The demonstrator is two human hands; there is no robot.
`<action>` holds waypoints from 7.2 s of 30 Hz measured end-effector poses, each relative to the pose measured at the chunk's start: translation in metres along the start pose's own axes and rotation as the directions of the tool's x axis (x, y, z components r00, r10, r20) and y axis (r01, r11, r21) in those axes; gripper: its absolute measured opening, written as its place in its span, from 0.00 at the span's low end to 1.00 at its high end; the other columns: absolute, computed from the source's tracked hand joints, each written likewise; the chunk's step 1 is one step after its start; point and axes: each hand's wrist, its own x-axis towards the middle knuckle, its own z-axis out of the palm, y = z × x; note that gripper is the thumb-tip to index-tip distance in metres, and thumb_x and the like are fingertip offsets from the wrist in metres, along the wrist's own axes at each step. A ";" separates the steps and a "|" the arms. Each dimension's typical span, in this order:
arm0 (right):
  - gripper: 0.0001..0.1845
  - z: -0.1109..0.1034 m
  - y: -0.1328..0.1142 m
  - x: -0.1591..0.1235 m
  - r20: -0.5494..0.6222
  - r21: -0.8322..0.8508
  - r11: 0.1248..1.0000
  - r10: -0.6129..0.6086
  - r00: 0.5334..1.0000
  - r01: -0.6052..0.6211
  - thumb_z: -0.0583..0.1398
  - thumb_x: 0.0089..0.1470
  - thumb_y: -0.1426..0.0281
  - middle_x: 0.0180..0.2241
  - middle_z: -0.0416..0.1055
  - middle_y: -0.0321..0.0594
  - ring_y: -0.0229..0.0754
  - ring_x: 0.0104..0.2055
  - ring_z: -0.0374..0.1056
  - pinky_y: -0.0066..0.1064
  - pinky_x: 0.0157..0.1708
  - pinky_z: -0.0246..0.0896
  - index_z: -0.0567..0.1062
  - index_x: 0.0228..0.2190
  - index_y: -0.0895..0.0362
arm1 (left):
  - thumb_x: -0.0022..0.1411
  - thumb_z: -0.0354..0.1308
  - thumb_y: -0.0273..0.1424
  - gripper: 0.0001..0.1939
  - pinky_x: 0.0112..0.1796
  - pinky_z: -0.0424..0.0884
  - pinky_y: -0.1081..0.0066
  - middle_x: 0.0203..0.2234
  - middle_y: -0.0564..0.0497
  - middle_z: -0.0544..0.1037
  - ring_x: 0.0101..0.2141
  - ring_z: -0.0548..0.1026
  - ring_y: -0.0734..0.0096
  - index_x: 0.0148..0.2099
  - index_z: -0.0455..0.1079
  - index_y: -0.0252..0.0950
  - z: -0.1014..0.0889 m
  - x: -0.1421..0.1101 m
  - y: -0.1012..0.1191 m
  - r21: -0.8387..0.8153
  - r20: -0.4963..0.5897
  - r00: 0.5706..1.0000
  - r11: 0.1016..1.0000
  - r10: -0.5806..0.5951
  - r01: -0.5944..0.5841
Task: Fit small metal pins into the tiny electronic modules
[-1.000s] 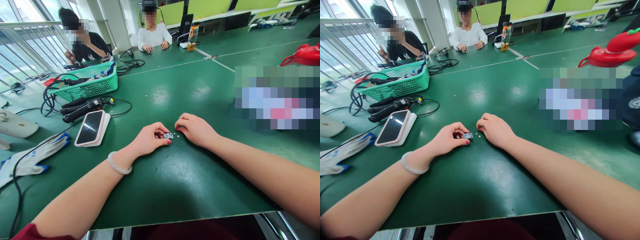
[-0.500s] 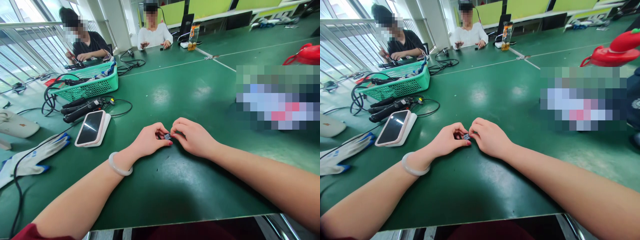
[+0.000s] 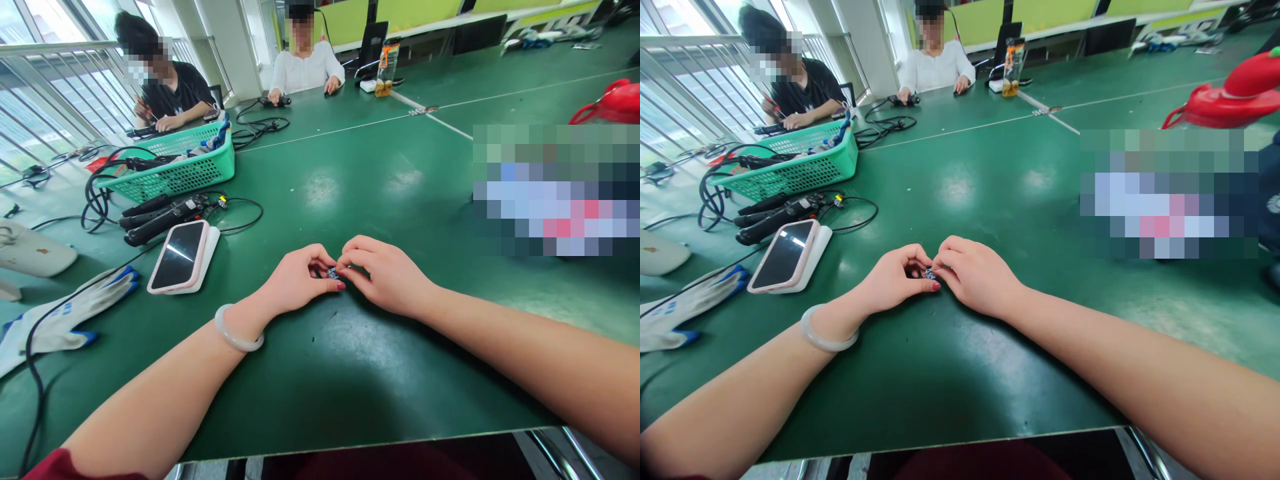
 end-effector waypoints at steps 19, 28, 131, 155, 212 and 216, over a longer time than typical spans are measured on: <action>0.10 -0.002 0.001 -0.001 -0.022 0.095 0.993 0.069 0.997 -0.066 0.55 0.56 0.72 0.34 0.72 0.39 0.38 0.35 0.67 0.31 0.37 0.63 0.77 0.29 0.55 | 0.43 0.69 0.36 0.18 0.29 0.65 0.73 0.24 0.55 0.70 0.26 0.67 0.77 0.33 0.66 0.34 0.000 0.001 -0.001 -0.023 -0.009 1.000 1.000 -0.010 0.009; 0.05 -0.003 0.000 0.001 -0.045 0.193 0.970 0.162 0.986 -0.151 0.59 0.53 0.71 0.31 0.69 0.36 0.35 0.29 0.63 0.29 0.30 0.58 0.72 0.26 0.55 | 0.45 0.68 0.34 0.15 0.31 0.65 0.73 0.25 0.55 0.71 0.28 0.68 0.77 0.33 0.67 0.35 0.000 -0.001 0.003 0.021 0.016 0.999 0.999 0.048 -0.048; 0.11 -0.003 0.006 -0.002 0.033 -0.018 0.987 0.162 0.986 -0.162 0.58 0.55 0.60 0.32 0.71 0.36 0.37 0.31 0.66 0.29 0.31 0.57 0.73 0.33 0.55 | 0.49 0.65 0.28 0.18 0.41 0.71 0.67 0.35 0.46 0.79 0.36 0.76 0.70 0.45 0.72 0.32 -0.003 0.004 0.002 -0.286 0.026 0.995 0.953 -0.095 0.099; 0.11 -0.017 0.044 0.002 0.139 0.028 0.983 0.175 0.975 -0.180 0.56 0.56 0.62 0.29 0.70 0.37 0.37 0.30 0.64 0.29 0.31 0.57 0.73 0.30 0.55 | 0.60 0.45 0.26 0.19 0.47 0.65 0.59 0.45 0.38 0.75 0.45 0.72 0.53 0.47 0.74 0.32 -0.089 -0.005 -0.035 0.716 -0.516 0.849 0.603 0.116 0.353; 0.16 0.000 0.018 0.002 0.161 0.036 0.998 -0.047 0.986 0.041 0.57 0.56 0.66 0.47 0.72 0.43 0.47 0.50 0.64 0.42 0.53 0.58 0.74 0.46 0.55 | 0.62 0.52 0.37 0.14 0.45 0.66 0.67 0.39 0.46 0.79 0.40 0.74 0.67 0.46 0.71 0.36 -0.013 0.005 -0.001 -0.033 -0.264 0.962 0.997 0.063 -0.075; 0.22 0.005 0.018 -0.001 0.213 0.022 0.992 -0.128 0.969 0.126 0.56 0.58 0.63 0.56 0.65 0.44 0.50 0.58 0.57 0.48 0.57 0.53 0.70 0.52 0.54 | 0.63 0.47 0.34 0.15 0.36 0.65 0.69 0.34 0.50 0.78 0.31 0.72 0.69 0.44 0.74 0.38 -0.051 0.013 -0.026 0.296 -0.618 0.784 0.941 0.060 0.162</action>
